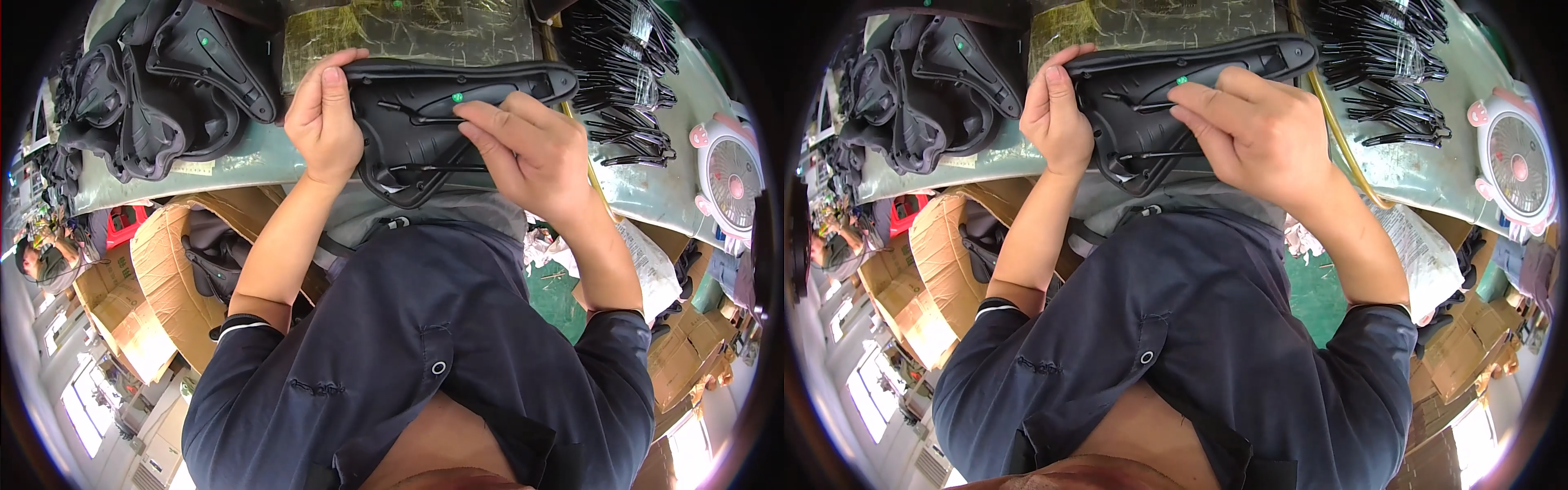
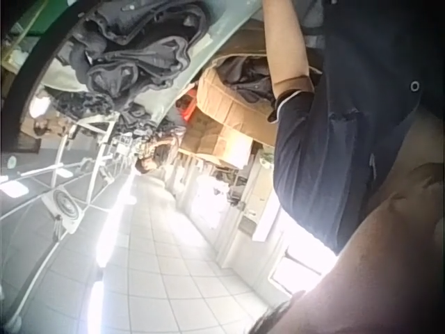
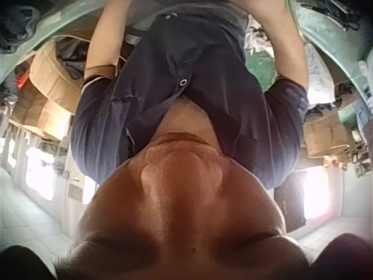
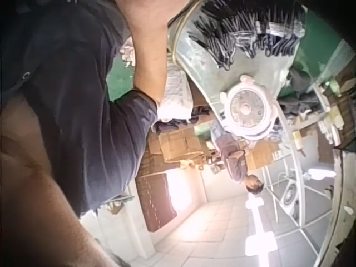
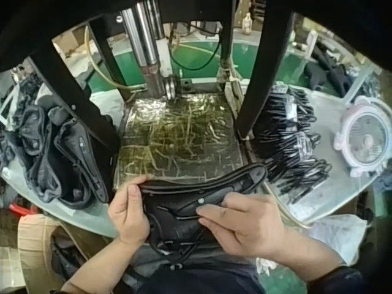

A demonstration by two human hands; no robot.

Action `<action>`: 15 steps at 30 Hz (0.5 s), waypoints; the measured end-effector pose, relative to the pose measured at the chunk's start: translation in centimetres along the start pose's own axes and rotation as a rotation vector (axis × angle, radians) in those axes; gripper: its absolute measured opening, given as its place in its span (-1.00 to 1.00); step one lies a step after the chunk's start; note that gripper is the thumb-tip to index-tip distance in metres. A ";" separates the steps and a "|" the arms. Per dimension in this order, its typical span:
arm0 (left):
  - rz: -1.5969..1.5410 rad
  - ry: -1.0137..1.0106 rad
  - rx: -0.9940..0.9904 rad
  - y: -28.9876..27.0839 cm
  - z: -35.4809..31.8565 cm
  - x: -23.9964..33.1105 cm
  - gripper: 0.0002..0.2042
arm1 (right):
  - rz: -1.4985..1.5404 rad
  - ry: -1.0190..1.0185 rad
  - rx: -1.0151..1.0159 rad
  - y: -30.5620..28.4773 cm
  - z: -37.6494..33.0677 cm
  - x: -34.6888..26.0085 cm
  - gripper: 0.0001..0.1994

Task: Assembling bicycle saddle seats by attaching frames and using a press machine on a factory production line.

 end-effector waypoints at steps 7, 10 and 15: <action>0.033 0.017 -0.060 0.1 0.2 0.0 -0.75 | 0.034 -0.091 -0.006 1.1 1.8 0.1 -0.84; 0.074 0.049 -0.087 0.2 0.3 -0.2 -0.77 | 0.033 -0.098 -0.038 1.3 2.6 0.2 -0.85; 0.108 0.089 -0.141 0.0 0.6 0.0 -0.78 | 0.071 -0.214 -0.072 1.9 4.5 1.0 -0.90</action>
Point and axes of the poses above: each hand's wrist, its own z-axis towards the middle knuckle, its own y-axis out of the palm, x = y × z, the point moved 1 cm from there along z, towards the middle knuckle, and after that the axes turned 13 degrees about y, right-handed, at the moved point
